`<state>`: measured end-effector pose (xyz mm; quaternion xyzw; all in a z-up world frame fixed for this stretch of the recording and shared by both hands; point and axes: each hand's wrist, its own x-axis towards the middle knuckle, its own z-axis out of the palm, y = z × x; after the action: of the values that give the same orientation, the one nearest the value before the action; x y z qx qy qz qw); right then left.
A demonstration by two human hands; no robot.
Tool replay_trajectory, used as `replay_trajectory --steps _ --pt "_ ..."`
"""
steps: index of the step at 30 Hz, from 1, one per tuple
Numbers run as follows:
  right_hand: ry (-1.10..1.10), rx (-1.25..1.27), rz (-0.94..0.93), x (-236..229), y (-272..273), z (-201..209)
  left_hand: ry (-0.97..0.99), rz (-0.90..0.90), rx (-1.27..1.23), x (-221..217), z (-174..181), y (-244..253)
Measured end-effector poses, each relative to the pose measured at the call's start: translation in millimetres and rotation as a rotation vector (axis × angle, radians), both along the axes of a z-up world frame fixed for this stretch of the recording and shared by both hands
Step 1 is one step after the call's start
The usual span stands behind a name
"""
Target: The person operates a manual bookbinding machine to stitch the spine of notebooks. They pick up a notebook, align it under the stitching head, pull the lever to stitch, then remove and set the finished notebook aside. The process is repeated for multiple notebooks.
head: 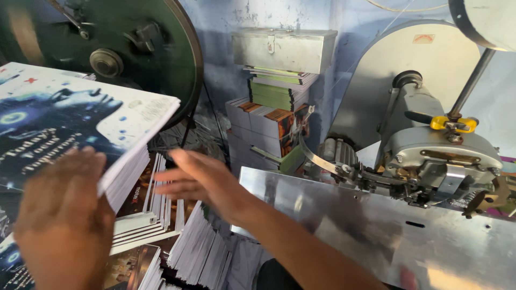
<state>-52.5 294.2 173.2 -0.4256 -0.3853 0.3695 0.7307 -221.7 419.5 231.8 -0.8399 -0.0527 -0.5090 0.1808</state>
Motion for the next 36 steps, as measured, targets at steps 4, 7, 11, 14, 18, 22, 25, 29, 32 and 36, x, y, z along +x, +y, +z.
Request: replay_trajectory --steps 4,7,11,14,18,22,25,29,32,36 --pt "0.135 0.166 0.059 -29 38 27 -0.004 -0.028 -0.044 2 -18 -16" --pt "0.265 0.19 -0.033 -38 51 23 -0.026 -0.076 -0.088 2 -26 -18" --pt "0.309 0.214 -0.087 -32 49 5 0.032 -0.137 -0.031 3 -30 -18" --pt "0.272 0.254 -0.134 -25 25 -14 0.104 -0.176 -0.011 5 -44 -19" --pt "0.317 0.167 -0.176 -8 -21 -35 0.185 -0.207 -0.047 15 -68 -26" --pt "0.389 0.029 -0.334 14 -59 -70 0.335 -0.227 -0.154 27 -74 -30" --pt "0.481 -0.04 -0.379 32 -89 -100 0.31 -0.155 -0.347 49 -68 -45" --pt "0.284 -0.179 -0.496 43 -143 -134 0.294 -0.413 -0.296 81 -49 -57" --pt "0.139 -0.218 -0.504 41 -179 -154 0.341 -0.621 -0.289 114 -45 -68" --pt "0.054 -0.296 -0.534 32 -211 -173 0.539 -0.71 -0.393 158 -55 -86"
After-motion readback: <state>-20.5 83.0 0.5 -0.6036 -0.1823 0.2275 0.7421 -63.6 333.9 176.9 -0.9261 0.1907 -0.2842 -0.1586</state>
